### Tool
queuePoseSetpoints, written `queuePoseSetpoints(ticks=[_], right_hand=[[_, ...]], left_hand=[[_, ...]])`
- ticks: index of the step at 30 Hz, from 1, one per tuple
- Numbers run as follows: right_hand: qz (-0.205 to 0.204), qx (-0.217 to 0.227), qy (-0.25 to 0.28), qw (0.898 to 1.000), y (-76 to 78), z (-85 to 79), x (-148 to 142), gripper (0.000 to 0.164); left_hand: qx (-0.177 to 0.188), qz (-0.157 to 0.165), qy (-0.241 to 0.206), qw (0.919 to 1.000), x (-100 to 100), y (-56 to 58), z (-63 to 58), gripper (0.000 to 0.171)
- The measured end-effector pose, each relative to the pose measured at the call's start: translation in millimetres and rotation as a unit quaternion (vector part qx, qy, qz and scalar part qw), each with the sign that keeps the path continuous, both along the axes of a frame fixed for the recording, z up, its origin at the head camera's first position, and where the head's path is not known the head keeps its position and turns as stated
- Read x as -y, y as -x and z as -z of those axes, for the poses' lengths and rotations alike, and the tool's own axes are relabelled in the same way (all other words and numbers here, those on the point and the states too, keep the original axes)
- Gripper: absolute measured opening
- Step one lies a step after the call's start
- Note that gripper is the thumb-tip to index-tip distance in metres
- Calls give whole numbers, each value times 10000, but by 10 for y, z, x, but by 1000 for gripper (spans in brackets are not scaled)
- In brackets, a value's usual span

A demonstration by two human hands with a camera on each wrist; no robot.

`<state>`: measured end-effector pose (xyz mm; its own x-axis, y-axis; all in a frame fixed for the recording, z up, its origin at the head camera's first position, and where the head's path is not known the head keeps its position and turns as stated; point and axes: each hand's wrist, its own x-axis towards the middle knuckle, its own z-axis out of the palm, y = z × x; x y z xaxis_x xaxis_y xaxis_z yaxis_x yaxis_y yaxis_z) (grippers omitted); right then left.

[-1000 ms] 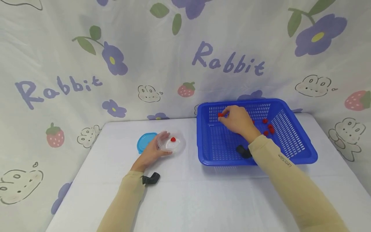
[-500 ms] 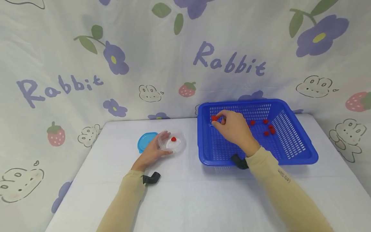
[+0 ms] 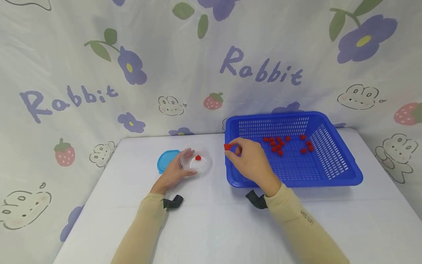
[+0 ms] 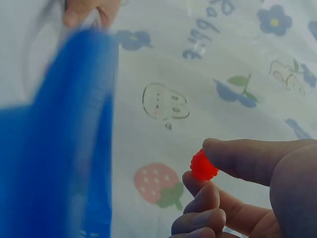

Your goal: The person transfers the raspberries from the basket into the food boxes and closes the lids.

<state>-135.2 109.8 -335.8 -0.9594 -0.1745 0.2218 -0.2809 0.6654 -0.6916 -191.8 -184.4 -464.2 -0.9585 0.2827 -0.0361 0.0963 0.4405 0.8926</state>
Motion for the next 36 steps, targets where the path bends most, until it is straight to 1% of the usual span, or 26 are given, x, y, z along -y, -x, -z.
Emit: queuePoseSetpoints(ticks=[5, 10, 15, 21, 25, 31, 36], right_hand=[[29, 5, 214, 9998, -31, 78, 133, 23], [6, -58, 375, 9993, -54, 122, 279, 24], [13, -186, 382, 9991, -70, 142, 455, 24], [35, -313, 428, 9986, -80, 181, 688, 22], [24, -424, 582, 9974, -64, 233, 828, 21], [107, -551, 539, 9970, 15, 298, 1002, 22], [188, -294, 569, 9978, 75, 365, 1103, 24]], left_hand=[[39, -5, 60, 10000, -3, 4, 7, 93], [85, -41, 42, 9999, -1, 0, -3, 93], [97, -47, 27, 9999, -8, 8, -4, 93], [103, -94, 93, 9999, -21, 7, -3, 89], [75, -130, 97, 9998, -25, 8, -1, 88], [41, -104, 8, 9999, -13, 6, 4, 88], [50, -122, 141, 9998, -21, -8, -37, 90]])
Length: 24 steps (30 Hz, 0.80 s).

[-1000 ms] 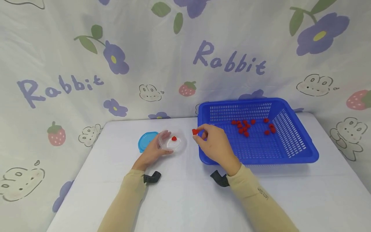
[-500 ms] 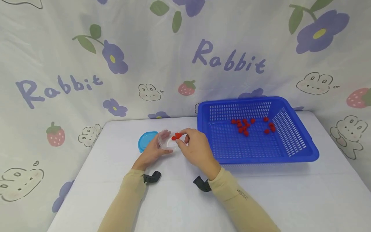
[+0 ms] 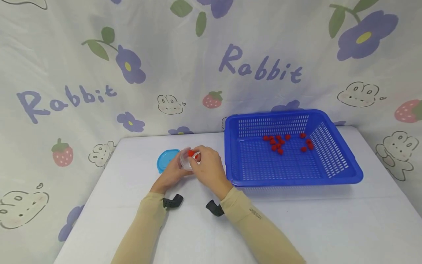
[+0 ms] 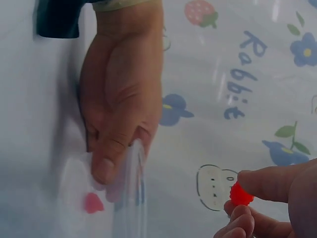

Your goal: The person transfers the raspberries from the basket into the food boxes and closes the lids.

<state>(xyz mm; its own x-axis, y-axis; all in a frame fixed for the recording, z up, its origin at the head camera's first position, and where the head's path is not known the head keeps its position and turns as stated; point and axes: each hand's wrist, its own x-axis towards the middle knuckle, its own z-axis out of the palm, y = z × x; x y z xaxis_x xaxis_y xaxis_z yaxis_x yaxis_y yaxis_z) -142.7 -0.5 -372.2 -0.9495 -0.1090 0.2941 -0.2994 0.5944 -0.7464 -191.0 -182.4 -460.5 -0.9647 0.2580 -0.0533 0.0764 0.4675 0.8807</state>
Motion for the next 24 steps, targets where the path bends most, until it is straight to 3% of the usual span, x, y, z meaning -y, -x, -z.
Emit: queuePoseSetpoints(ticks=[7, 14, 17, 20, 24], right_hand=[[218, 334, -49, 9992, 71, 174, 99, 26], [401, 289, -135, 9987, 138, 292, 127, 25], [431, 308, -180, 9984, 163, 331, 129, 24], [459, 301, -258, 9982, 189, 372, 127, 24], [508, 279, -391, 9976, 227, 420, 126, 23]], left_hand=[[-95, 272, -255, 9993, -41, -77, -205, 89], [-159, 138, -145, 9997, 8, 13, 10, 90], [-241, 171, -168, 9994, 14, 27, 47, 91], [-255, 255, -186, 9992, 12, 18, 23, 91], [-176, 361, -303, 9987, -22, -43, -129, 91]])
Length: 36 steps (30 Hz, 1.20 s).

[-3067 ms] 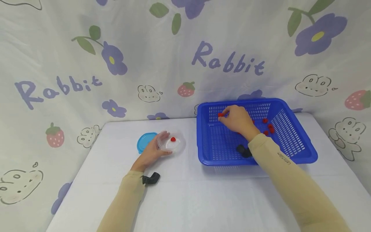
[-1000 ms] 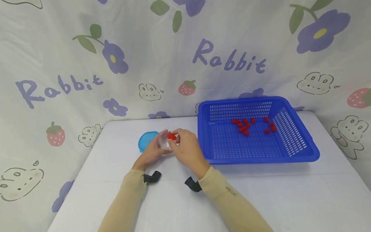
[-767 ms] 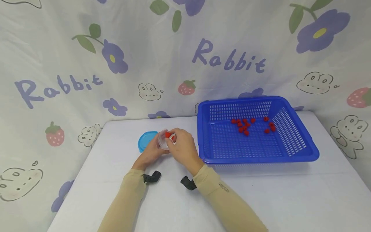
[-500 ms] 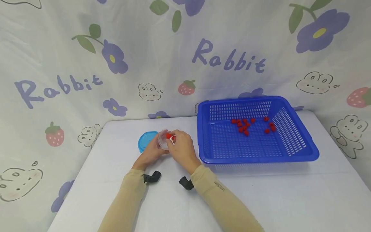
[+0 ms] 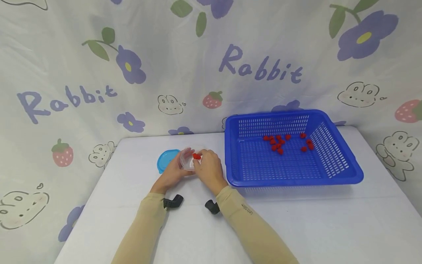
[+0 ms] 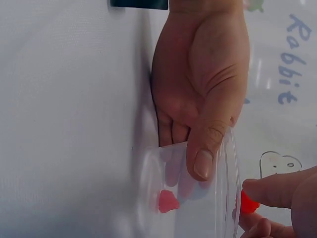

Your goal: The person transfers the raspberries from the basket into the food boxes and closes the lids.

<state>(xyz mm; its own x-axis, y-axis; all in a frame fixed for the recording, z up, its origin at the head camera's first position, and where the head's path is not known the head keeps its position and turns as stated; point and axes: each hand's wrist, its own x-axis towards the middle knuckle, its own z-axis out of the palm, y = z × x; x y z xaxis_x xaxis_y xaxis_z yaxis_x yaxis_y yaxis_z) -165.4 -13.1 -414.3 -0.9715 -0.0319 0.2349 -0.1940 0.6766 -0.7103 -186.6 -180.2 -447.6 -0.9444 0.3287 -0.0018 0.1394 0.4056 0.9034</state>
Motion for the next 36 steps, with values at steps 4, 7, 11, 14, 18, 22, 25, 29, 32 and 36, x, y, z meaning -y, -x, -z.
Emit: queuePoseSetpoints(ticks=[4, 7, 11, 14, 18, 22, 25, 29, 32, 36], right_hand=[[11, 2, -93, 10000, 20, 24, -5, 24], [35, 59, -80, 9999, 19, 28, -6, 26], [69, 134, -87, 9998, 1, 22, -7, 27], [30, 140, -126, 9998, -30, -9, -8, 27], [-112, 73, 2, 9999, -83, -97, -7, 28], [-375, -80, 358, 9986, -123, -212, -7, 30], [-504, -126, 525, 9973, -150, -310, -21, 30], [-491, -217, 505, 9973, -181, -459, -67, 28], [-459, -418, 452, 9970, -194, -557, -119, 26], [-447, -759, 449, 9951, -197, -654, -213, 25]], left_hand=[[8, 51, 11, 10000, -32, -48, -112, 89], [-17, 17, 22, 10000, -31, -34, -76, 89], [-48, -87, 139, 9999, -1, 26, 77, 90], [-52, -146, 199, 9997, 21, 58, 161, 91], [-27, -144, 98, 9998, 32, 63, 179, 91], [3, -166, 106, 9998, 38, 58, 162, 90], [110, -220, 136, 9996, 31, 48, 142, 90], [240, -289, 158, 9992, 20, 45, 130, 90], [281, -361, 189, 9988, 15, 43, 126, 88], [329, -363, 126, 9987, 9, 37, 120, 86]])
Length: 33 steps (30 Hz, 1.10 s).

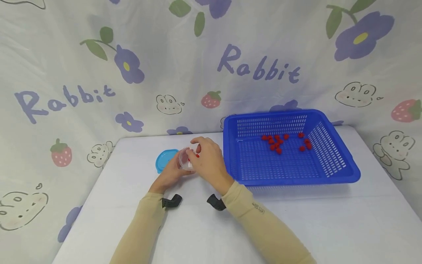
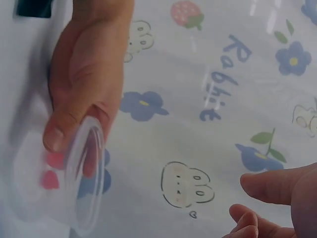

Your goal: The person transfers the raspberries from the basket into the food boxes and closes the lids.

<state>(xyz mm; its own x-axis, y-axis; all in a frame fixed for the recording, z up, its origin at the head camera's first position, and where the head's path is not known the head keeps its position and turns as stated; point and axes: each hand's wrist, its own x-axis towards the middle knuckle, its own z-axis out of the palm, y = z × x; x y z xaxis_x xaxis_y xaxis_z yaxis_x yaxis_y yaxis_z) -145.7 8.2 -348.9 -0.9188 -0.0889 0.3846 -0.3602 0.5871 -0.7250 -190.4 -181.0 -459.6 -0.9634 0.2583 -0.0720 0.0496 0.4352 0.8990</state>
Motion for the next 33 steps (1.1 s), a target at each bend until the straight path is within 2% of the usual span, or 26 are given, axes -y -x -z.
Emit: queuePoseSetpoints(ticks=[7, 18, 25, 33], right_hand=[[75, -359, -3, 9993, 41, -111, -211, 23], [132, -152, 223, 9995, 195, -291, -505, 23], [311, -201, 89, 9993, 377, -291, -752, 24], [539, 53, -265, 9982, 570, -221, -1091, 27]], left_hand=[[-73, 192, -130, 9997, 11, 13, 31, 87], [-75, 218, -162, 9996, 30, 30, 52, 91], [-105, 180, -137, 9997, 22, 30, 58, 90], [-165, 171, -110, 9997, 18, 17, 41, 90]])
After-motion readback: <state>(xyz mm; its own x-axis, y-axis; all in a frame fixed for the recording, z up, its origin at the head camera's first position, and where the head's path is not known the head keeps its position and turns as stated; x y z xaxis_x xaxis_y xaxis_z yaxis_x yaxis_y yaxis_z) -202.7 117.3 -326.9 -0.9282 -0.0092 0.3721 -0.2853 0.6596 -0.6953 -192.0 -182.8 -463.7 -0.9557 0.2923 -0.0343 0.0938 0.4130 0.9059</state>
